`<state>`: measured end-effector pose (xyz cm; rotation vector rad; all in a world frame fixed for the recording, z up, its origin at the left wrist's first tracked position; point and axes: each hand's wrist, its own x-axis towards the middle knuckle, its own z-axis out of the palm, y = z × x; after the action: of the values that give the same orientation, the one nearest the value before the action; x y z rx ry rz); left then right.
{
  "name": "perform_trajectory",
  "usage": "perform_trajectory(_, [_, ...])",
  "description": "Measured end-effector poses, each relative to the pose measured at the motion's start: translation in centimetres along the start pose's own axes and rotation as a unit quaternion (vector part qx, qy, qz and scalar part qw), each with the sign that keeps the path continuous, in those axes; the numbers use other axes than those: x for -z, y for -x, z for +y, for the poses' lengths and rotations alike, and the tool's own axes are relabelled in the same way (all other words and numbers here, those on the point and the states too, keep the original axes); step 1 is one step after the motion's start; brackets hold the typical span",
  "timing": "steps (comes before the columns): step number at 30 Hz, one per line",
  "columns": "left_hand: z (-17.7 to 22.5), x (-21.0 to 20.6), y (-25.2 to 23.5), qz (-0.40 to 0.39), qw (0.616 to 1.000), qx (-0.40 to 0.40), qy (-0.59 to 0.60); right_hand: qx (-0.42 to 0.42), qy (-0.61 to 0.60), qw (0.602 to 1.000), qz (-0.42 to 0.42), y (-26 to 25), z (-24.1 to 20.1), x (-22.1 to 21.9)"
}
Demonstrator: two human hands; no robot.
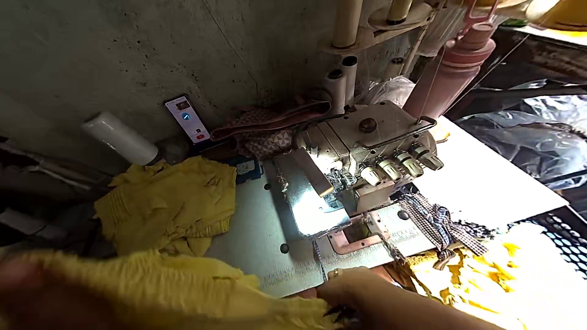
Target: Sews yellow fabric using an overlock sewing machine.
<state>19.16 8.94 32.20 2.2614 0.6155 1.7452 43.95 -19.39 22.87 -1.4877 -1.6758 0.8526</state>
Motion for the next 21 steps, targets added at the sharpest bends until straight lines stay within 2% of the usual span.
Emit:
perform_trajectory(1, [0.7, -3.0, -2.2, 0.022, 0.997, -0.028, -0.070, 0.001, 0.010, 0.999, 0.038, 0.3, 0.8, 0.1])
perform_trajectory(3, [0.7, -7.6, -5.5, 0.008, 0.988, -0.003, -0.155, 0.000, 0.025, 0.990, 0.135, 0.5, 3.5, -0.1])
perform_trajectory(4, [-0.2, -9.4, -6.4, -0.039, 0.982, 0.007, -0.184, -0.032, 0.011, 0.985, 0.167, 0.4, 4.4, 0.0])
perform_trajectory(7, [-1.6, -13.8, -6.4, -0.281, 0.929, 0.037, -0.239, -0.161, -0.086, 0.954, 0.238, -0.1, 5.9, 0.2])
perform_trajectory(8, [-1.1, -15.1, -5.3, -0.330, 0.920, 0.026, -0.210, -0.174, -0.110, 0.943, 0.261, -0.3, 6.0, 0.1])
perform_trajectory(10, [1.7, -16.9, -1.3, -0.428, 0.898, -0.010, -0.099, -0.147, -0.141, 0.936, 0.287, -0.4, 6.0, -0.5])
perform_trajectory(11, [3.3, -17.4, 1.1, -0.486, 0.873, -0.030, -0.021, -0.124, -0.154, 0.936, 0.291, -0.4, 6.0, -0.7])
perform_trajectory(14, [7.0, -17.8, 6.0, -0.625, 0.763, -0.047, 0.156, -0.059, -0.183, 0.933, 0.303, -0.1, 5.3, -0.2])
perform_trajectory(15, [7.6, -17.8, 6.5, -0.649, 0.739, -0.035, 0.179, -0.054, -0.147, 0.935, 0.319, 0.1, 5.1, 0.1])
perform_trajectory(16, [7.8, -17.7, 6.6, -0.654, 0.733, -0.030, 0.183, -0.063, -0.072, 0.935, 0.343, 0.2, 4.9, 0.2])
perform_trajectory(18, [7.8, -17.3, 6.1, -0.660, 0.725, -0.018, 0.194, -0.079, 0.128, 0.904, 0.400, 0.1, 4.9, 0.1])
perform_trajectory(19, [7.6, -16.9, 5.7, -0.659, 0.725, -0.019, 0.198, -0.073, 0.196, 0.886, 0.413, 0.0, 5.0, 0.1])
perform_trajectory(21, [7.3, -16.2, 5.0, -0.639, 0.748, -0.026, 0.179, -0.058, 0.228, 0.882, 0.409, 0.0, 5.2, 0.1])
